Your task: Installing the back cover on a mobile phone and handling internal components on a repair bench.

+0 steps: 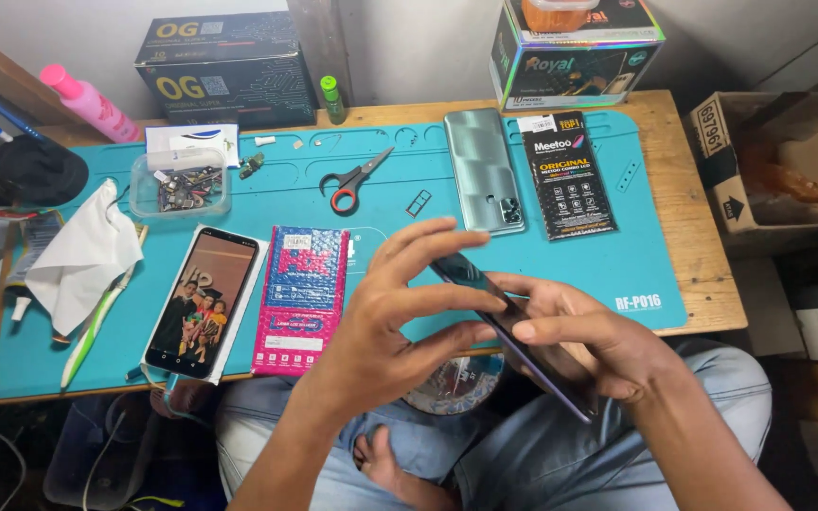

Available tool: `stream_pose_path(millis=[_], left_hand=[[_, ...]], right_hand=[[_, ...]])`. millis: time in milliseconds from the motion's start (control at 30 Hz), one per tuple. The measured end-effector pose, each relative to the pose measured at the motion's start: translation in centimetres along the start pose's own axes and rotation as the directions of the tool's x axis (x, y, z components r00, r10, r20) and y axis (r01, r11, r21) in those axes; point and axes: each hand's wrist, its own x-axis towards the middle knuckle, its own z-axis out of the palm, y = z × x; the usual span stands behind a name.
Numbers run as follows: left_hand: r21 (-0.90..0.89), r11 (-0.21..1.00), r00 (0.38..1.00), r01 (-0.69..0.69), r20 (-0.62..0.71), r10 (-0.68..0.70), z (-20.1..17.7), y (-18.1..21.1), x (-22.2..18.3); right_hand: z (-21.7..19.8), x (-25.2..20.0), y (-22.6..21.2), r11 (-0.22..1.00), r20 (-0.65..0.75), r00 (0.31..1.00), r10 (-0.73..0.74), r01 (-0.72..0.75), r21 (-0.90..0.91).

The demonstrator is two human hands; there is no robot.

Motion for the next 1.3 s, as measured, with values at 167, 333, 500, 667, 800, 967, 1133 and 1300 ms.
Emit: stream_pose_path(millis=[167, 333, 500, 667, 800, 967, 1133, 1300], left_hand=[[-0.166, 0.986, 0.996, 0.011, 0.088, 0.004, -0.2, 0.7, 1.2], [-0.195, 0.981, 1.0, -0.003, -0.004, 0.002, 0.3, 0.9, 1.0], [-0.18, 0.98, 0.993, 0.079, -0.067, -0.093, -0.2, 1.8, 1.1], [-0.399, 0.876, 0.923, 0.269, -0.151, -0.353, 1.7, 1.2, -0.1], [-0.555, 0.756, 0.828, 0.346, -0.198, -0.524, 3.6, 0.9, -0.4], [-0.632, 0.653, 0.72, 0.417, -0.209, -0.662, 4.6, 0.3, -0.1], [-0.733, 0.333, 0.509, 0.593, 0.02, -0.861, 4.4, 1.5, 0.8], [-0.729, 0.497, 0.663, 0.471, -0.08, -0.745, 5.7, 0.4, -0.2]], right_hand=[[0.4, -0.1, -1.3, 0.999, 0.108, 0.993, 0.051, -0.05, -0.015], [1.2, -0.3, -1.7, 0.997, 0.227, 0.973, 0.032, -0.047, 0.064], [1.6, -0.6, -1.8, 0.999, 0.109, 0.994, 0.02, -0.024, 0.032], [2.1, -0.9, -1.4, 0.995, 0.047, 0.994, -0.095, 0.096, -0.013], [3.1, -0.7, -0.3, 0.994, -0.259, 0.96, -0.109, 0.097, -0.059], [4.3, -0.9, -0.1, 1.0, -0.398, 0.917, 0.001, -0.001, 0.0], [4.1, -1.6, 0.6, 0.968, -0.342, 0.926, 0.156, -0.075, 0.24], [5.2, -1.6, 1.0, 0.977, -0.348, 0.927, 0.141, -0.073, 0.202]])
